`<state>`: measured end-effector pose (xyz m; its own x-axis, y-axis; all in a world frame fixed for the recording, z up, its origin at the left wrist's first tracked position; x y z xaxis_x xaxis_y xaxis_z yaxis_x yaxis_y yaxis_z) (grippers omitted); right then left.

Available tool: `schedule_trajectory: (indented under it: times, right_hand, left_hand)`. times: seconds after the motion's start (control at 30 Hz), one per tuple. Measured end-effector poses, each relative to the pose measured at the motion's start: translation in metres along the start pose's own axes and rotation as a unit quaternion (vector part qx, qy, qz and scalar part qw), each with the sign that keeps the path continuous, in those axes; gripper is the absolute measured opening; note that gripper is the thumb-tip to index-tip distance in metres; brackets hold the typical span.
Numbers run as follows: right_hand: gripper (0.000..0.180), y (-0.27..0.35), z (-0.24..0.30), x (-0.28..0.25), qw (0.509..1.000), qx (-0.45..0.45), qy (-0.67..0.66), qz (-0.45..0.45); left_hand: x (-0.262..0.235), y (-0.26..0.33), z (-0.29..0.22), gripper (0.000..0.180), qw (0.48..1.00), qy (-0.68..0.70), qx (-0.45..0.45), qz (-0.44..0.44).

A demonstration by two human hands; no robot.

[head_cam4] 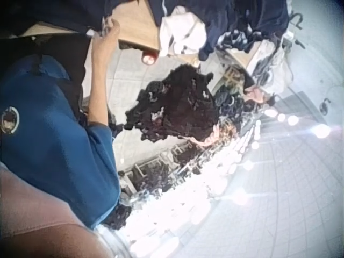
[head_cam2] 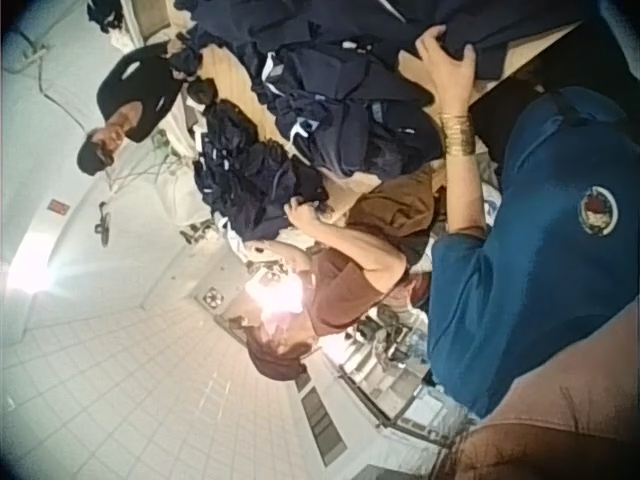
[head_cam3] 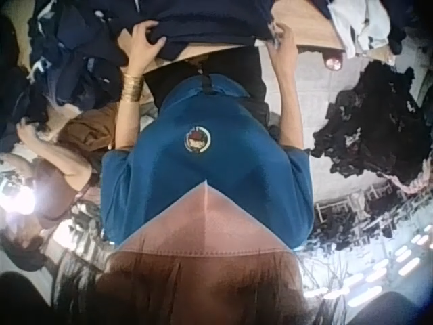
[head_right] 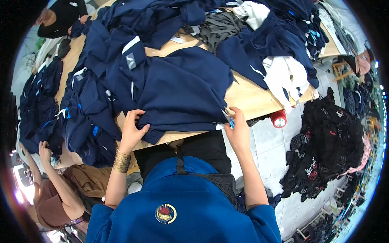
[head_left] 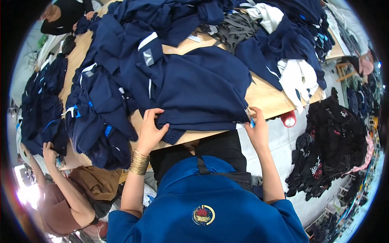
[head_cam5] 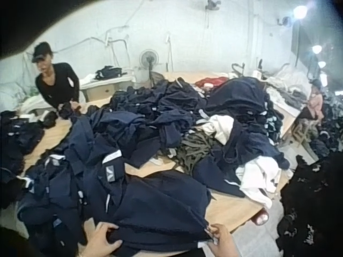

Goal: Trimming loose threads from blue athletic shorts using snips at a garment factory.

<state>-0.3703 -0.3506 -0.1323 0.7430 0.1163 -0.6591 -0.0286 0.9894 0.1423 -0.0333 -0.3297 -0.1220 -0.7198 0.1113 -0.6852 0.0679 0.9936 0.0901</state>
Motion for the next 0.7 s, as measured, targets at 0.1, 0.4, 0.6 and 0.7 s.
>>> schedule_trajectory:
  times: [0.1,0.4,0.6,0.7]
  right_hand:
    - [0.025,0.000,-0.024,0.001,0.998,-0.036,0.040,-0.038]
    - [0.045,0.013,0.017,0.011,0.993,-0.114,0.003,-0.032]
    - [0.007,0.000,-0.003,-0.005,0.800,0.158,-0.560,0.146]
    - [0.016,0.003,0.022,-0.017,0.739,0.183,-0.622,0.182]
  left_hand:
    - [0.001,-0.002,-0.002,0.035,0.999,0.051,0.002,-0.001]
    - [-0.006,-0.003,0.001,0.012,0.996,0.041,0.013,-0.083]
    - [-0.008,-0.009,0.024,0.019,0.732,0.670,-0.121,-0.009]
    - [-0.004,-0.015,0.027,0.033,0.577,0.804,-0.126,0.070]
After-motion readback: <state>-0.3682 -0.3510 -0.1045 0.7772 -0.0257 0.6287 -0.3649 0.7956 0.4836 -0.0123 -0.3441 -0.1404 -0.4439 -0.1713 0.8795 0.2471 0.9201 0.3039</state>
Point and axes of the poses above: each hand's wrist, its own y-axis away from the middle knuckle, its own x-axis out of the palm, z = x × y, the point moved 5 cm from there along -y, towards the middle knuckle, and after that the axes turned 8 degrees about z, right-handed, at the moved point
